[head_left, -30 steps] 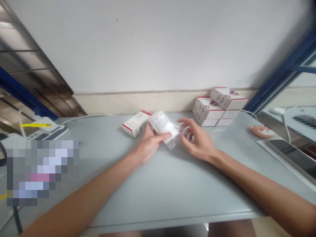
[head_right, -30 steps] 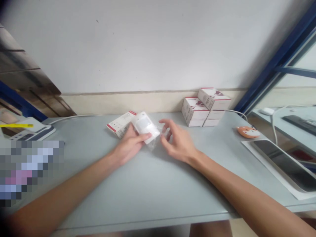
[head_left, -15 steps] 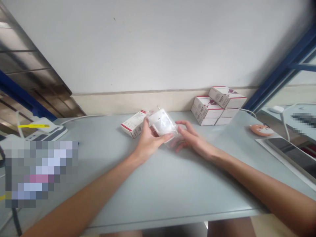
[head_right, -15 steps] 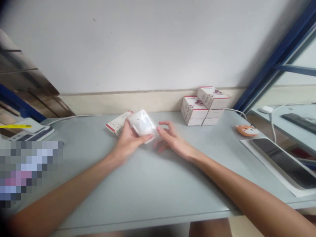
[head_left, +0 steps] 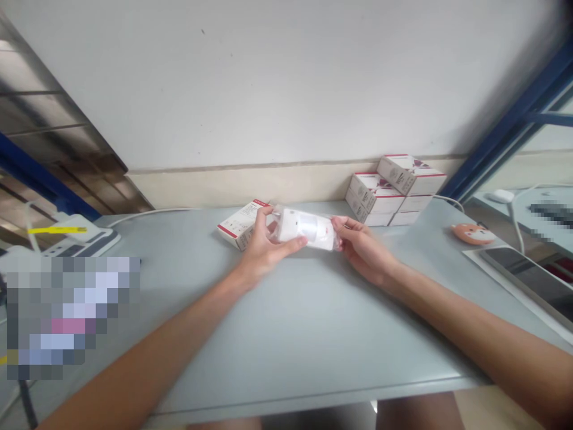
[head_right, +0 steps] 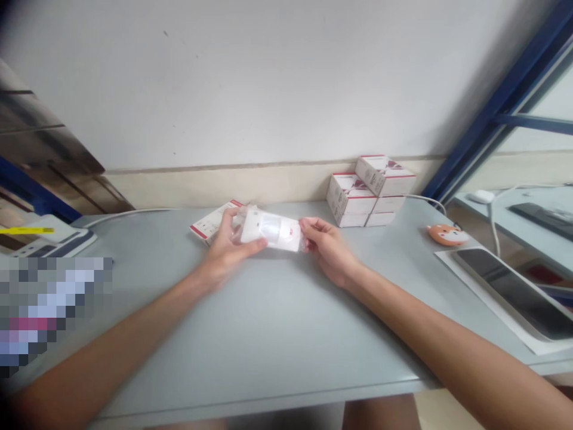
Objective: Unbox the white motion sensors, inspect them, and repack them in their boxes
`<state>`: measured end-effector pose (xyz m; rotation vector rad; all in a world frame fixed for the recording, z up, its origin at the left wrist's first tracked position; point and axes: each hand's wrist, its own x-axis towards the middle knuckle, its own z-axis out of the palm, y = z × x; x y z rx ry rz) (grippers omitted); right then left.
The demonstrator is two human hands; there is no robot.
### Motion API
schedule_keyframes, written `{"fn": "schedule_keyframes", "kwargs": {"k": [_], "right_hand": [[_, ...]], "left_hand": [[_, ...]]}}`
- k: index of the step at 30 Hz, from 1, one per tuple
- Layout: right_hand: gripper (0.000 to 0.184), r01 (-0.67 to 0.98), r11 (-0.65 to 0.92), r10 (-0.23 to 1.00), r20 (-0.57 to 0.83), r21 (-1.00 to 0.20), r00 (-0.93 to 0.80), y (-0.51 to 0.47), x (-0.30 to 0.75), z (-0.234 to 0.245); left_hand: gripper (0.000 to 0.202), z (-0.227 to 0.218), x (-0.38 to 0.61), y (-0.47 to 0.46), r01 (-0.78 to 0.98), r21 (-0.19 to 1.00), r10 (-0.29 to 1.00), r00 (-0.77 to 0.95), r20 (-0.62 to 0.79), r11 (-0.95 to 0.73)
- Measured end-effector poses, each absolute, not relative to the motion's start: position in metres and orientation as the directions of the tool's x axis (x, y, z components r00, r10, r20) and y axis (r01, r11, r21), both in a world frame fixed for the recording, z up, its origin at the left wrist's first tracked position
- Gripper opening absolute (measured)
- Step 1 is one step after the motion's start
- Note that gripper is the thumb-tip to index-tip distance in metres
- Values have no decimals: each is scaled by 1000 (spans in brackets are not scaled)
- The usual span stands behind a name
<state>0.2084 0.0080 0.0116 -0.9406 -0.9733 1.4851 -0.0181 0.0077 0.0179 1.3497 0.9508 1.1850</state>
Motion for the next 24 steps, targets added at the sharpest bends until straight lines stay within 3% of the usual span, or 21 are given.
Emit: {"fn": "schedule_keyframes", "kwargs": {"k": [3,6,10,16,21,24], "right_hand": [[40,-364,-131,987,-89,-922,-131,7,208,17],[36,-356,-156,985,-119,-922,-123,5,207,20],[28,-356,-172,983,-137,-919,-121,8,208,23],[32,-346,-210,963,-132,-914,-237,13,215,25],[35,-278,-203,954,-126,-939,-271,14,220,16],[35,-266,-161,972,-106,-951,-210,15,220,12]], "left_hand": [[93,18,-21,6,67,961,926,292,239,-269],[77,16,-20,6,299,814,855,331,401,-497],[64,11,-19,8,462,665,806,260,531,-587],[56,5,-22,11,527,646,832,297,468,-552],[52,6,-27,12,602,465,753,417,509,-649],[49,6,-26,12,630,500,799,391,457,-594]]}}
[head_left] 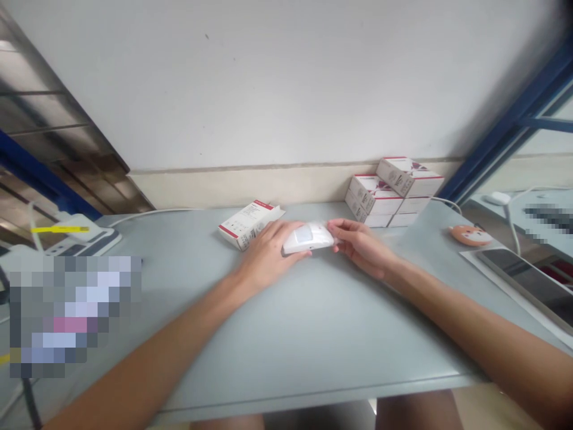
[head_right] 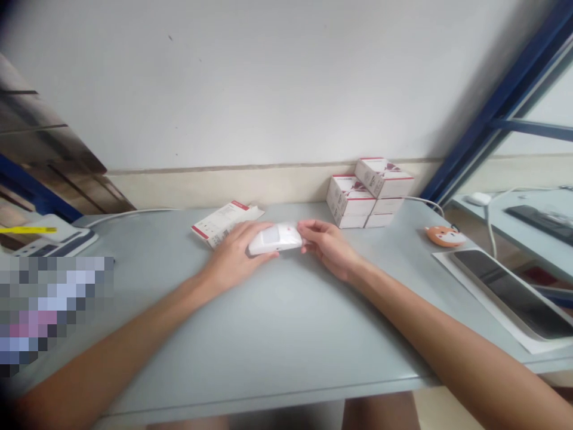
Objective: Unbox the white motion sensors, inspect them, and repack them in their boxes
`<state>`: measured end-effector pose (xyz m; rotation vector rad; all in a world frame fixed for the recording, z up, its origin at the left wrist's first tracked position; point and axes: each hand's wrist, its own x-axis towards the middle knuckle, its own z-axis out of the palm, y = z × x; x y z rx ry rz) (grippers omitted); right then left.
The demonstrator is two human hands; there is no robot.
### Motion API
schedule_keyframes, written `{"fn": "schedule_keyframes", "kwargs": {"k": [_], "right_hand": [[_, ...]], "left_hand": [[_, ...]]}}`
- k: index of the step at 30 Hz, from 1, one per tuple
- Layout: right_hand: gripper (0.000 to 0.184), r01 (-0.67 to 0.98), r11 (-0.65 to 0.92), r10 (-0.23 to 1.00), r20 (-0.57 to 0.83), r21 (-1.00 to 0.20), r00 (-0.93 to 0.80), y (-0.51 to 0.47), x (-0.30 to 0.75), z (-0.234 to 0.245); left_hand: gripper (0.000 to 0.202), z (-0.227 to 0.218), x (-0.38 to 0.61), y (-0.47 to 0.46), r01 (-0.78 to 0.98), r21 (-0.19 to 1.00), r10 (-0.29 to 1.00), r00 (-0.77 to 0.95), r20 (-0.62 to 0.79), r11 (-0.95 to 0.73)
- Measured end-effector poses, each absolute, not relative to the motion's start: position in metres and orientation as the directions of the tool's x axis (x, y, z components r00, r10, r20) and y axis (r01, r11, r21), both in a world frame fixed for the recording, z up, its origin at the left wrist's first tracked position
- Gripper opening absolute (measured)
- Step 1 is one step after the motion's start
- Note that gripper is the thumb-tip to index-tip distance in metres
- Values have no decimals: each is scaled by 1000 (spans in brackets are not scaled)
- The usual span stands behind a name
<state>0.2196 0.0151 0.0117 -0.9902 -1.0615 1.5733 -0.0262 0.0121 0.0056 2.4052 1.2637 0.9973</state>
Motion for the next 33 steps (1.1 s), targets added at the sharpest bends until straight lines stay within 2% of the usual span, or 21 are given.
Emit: {"fn": "schedule_keyframes", "kwargs": {"k": [3,5,8,11,13,16,18,21,24,27,30,33], "right_hand": [[33,-243,-107,987,-73,-964,-146,15,217,12],[32,-252,-109,988,-78,-961,-130,15,215,15],[37,-331,-202,976,-164,-922,-141,14,215,19],[44,-289,-310,933,-232,-906,-275,13,218,22],[43,-208,-307,916,-229,-929,-329,13,221,20],[37,-135,-272,924,-219,-953,-315,14,223,14],[35,-142,-252,931,-200,-957,-305,15,222,11],[36,-224,-230,942,-160,-947,-294,14,219,12],[43,-274,-215,938,-120,-937,-325,9,216,16],[56,-236,-155,900,-39,-959,-434,4,215,20],[70,-174,-88,872,9,-981,-490,1,217,23],[72,-136,-57,901,7,-989,-433,2,219,25]], "left_hand": [[45,5,-24,11,611,597,853,334,401,-520],[42,5,-23,11,582,619,849,331,412,-527],[40,4,-24,12,559,575,800,360,481,-597],[41,3,-26,12,566,516,760,390,520,-643],[42,4,-27,11,576,500,757,405,512,-646],[42,6,-27,9,600,481,764,423,488,-639],[45,7,-27,9,627,453,769,443,461,-633],[59,5,-29,11,677,411,789,473,392,-610],[72,2,-29,11,698,423,814,461,354,-578],[78,1,-27,8,663,469,811,448,377,-584],[73,3,-25,5,646,442,782,478,400,-622],[69,5,-25,4,658,394,762,493,420,-642]]}}
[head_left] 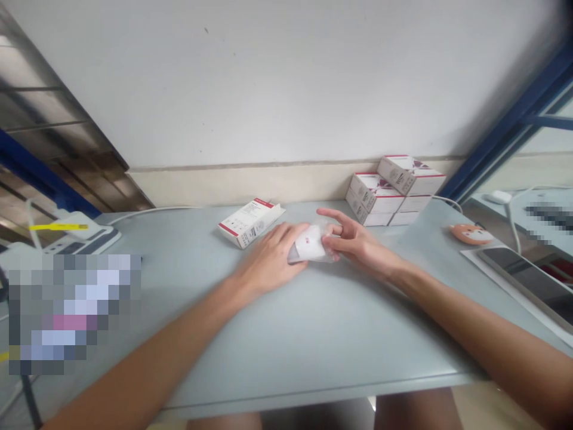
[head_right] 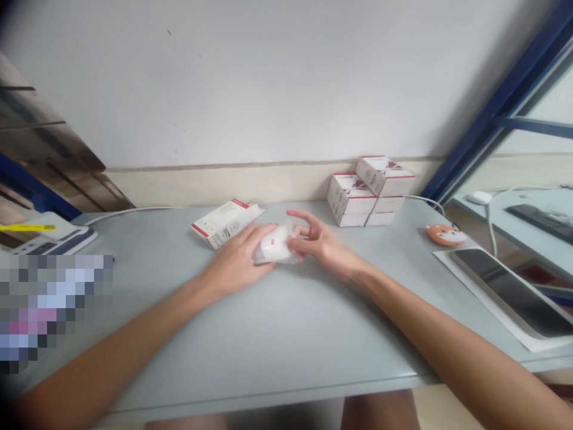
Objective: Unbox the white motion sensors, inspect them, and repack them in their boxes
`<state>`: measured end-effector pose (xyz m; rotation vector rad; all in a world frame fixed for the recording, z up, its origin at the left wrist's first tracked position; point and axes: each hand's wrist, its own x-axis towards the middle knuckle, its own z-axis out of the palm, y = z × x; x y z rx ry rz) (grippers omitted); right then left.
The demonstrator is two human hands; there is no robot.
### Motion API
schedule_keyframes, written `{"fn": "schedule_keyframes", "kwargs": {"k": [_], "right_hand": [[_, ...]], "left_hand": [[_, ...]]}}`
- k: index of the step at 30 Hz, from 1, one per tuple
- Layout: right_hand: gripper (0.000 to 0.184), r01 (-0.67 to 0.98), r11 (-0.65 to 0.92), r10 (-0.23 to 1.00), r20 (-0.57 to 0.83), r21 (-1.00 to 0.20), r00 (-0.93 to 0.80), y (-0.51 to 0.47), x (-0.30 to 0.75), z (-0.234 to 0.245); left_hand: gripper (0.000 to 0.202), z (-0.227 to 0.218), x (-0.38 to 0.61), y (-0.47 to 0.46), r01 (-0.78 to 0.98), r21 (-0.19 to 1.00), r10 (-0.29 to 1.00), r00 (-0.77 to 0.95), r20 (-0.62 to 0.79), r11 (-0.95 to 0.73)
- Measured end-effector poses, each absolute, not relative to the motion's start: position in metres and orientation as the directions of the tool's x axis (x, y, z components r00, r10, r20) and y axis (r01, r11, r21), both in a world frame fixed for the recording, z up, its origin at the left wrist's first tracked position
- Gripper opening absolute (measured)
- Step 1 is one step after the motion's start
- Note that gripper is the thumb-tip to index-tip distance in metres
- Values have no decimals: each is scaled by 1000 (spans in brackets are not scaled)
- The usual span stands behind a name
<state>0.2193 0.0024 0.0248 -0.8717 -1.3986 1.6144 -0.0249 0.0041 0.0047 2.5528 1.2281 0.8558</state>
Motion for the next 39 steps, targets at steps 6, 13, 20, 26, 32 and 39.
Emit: {"fn": "schedule_keyframes", "kwargs": {"k": [6,13,20,26,32,39], "right_hand": [[45,73,-67,919,-91,-995,-384,10,224,17],[40,163,159,957,112,-974,-267,10,221,18],[33,155,367,921,335,-917,-200,6,217,22],[23,238,483,864,414,-842,-288,4,223,24],[25,118,451,857,393,-885,-332,4,221,19],[20,75,501,833,457,-862,-311,-4,214,20]], "left_hand": [[69,5,-28,9,706,320,758,478,445,-632],[68,8,-23,4,623,480,783,428,451,-617],[54,22,-24,6,232,919,868,461,186,-320],[55,33,-30,6,-8,989,799,590,-113,146],[52,34,-32,10,-61,899,660,701,-270,433],[52,26,-37,14,-71,802,428,872,-240,593]]}}
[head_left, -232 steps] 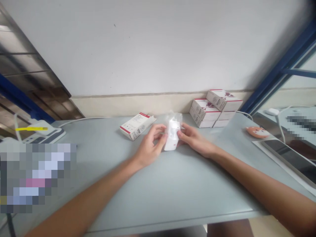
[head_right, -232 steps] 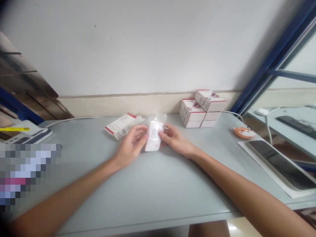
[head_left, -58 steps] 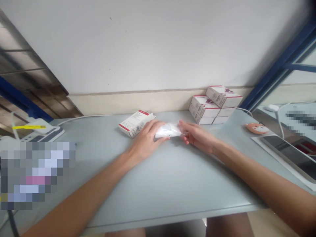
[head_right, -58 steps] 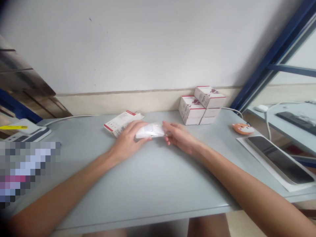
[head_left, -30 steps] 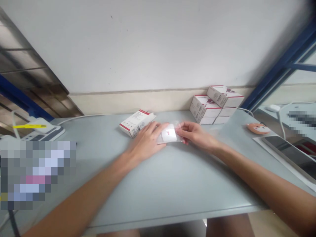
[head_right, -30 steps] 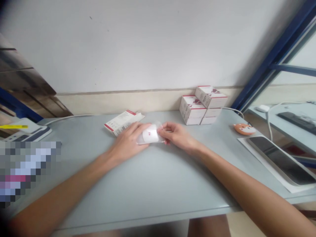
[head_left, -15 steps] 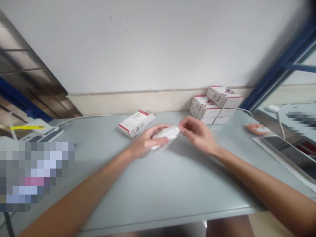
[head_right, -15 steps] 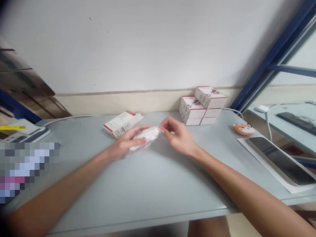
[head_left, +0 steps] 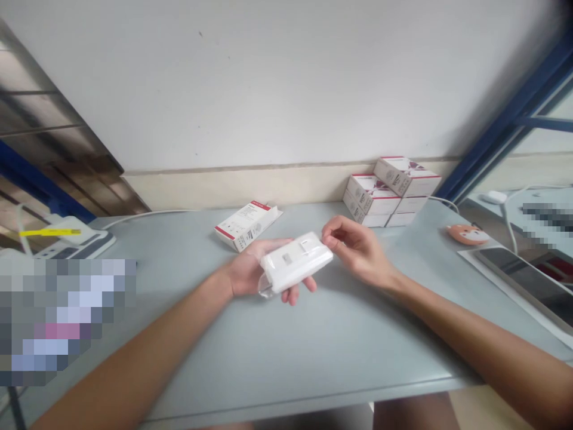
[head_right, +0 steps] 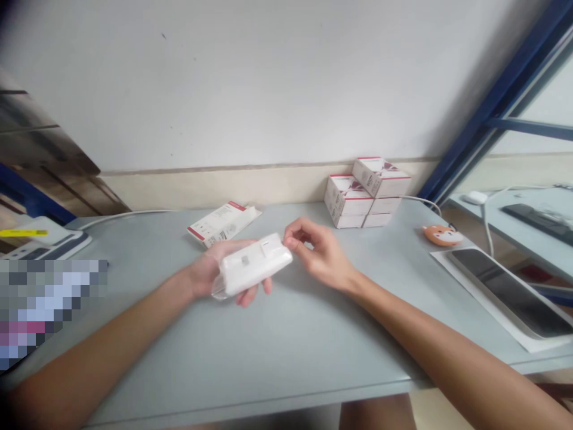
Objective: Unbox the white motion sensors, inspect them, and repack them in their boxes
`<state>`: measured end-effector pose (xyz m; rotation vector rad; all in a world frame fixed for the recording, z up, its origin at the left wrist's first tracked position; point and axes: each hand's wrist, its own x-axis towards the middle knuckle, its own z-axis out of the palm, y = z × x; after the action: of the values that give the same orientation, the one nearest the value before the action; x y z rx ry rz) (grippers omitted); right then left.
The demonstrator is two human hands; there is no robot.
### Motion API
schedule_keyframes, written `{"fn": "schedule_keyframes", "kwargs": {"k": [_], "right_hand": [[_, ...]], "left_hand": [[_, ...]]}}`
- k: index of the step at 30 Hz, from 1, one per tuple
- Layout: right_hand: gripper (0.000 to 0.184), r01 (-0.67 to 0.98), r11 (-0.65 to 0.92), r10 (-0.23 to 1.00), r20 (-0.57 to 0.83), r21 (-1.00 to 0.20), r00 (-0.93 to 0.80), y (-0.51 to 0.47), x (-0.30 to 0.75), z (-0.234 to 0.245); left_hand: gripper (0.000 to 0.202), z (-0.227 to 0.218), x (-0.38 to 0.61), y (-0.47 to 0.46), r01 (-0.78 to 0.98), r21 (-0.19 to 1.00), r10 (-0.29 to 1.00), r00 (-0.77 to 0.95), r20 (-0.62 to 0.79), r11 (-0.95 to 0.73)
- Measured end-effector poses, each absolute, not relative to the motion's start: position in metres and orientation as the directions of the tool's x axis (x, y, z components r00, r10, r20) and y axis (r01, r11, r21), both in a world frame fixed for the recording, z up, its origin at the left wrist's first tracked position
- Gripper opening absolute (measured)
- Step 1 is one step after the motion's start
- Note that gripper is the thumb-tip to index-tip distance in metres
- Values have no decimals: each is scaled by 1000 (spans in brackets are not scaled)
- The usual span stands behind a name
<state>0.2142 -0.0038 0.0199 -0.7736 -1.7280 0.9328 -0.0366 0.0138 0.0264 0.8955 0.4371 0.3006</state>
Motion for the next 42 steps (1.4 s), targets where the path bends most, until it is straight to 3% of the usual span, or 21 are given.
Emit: {"fn": "schedule_keyframes", "kwargs": {"k": [3,9,16,18,20,23,27,30,32,33,34,36,37,39,42], "right_hand": [[20,17,471,852,450,-882,-268,-2,215,20],[25,-74,392,889,398,-917,-225,6,215,15],[17,144,550,831,523,-823,-187,3,219,16],[36,225,599,797,543,-769,-265,-1,220,15],[61,306,632,766,513,-712,-387,-4,220,14],[76,340,571,791,390,-748,-472,-7,213,9],[59,188,367,864,260,-911,-430,1,206,-3],[53,75,294,856,227,-953,-464,9,207,-7],[53,61,275,879,225,-960,-421,12,210,-5],[53,64,269,894,224,-961,-387,13,211,-4],[53,69,266,908,226,-962,-353,13,212,-2],[53,83,267,927,232,-960,-296,14,215,1],[54,90,271,933,238,-958,-271,15,216,2],[55,108,282,941,252,-953,-227,18,218,4],[56,144,303,946,280,-942,-164,23,224,8]], "left_hand": [[49,26,-37,12,-123,778,400,900,-174,616],[50,29,-33,5,-265,695,482,866,-133,668],[34,41,-17,-7,-465,610,706,668,-235,642],[40,41,-12,-6,-429,660,744,591,-312,617],[47,38,-9,-5,-357,731,773,522,-361,582],[58,33,-7,-4,-244,830,816,453,-360,502],[57,28,-6,-9,-76,927,852,426,-303,368],[49,28,-6,-9,41,963,877,405,-258,265],[42,31,-10,-4,170,979,941,300,-157,109],[40,33,-15,1,275,962,976,211,-57,-4],[33,34,-21,6,405,900,987,88,134,-159],[25,37,-39,20,741,590,865,-26,501,-320],[29,38,-49,27,850,443,816,-26,577,-286],[48,39,-67,39,933,337,871,-55,489,-130],[59,36,-81,48,909,416,971,-80,225,-21]]}}
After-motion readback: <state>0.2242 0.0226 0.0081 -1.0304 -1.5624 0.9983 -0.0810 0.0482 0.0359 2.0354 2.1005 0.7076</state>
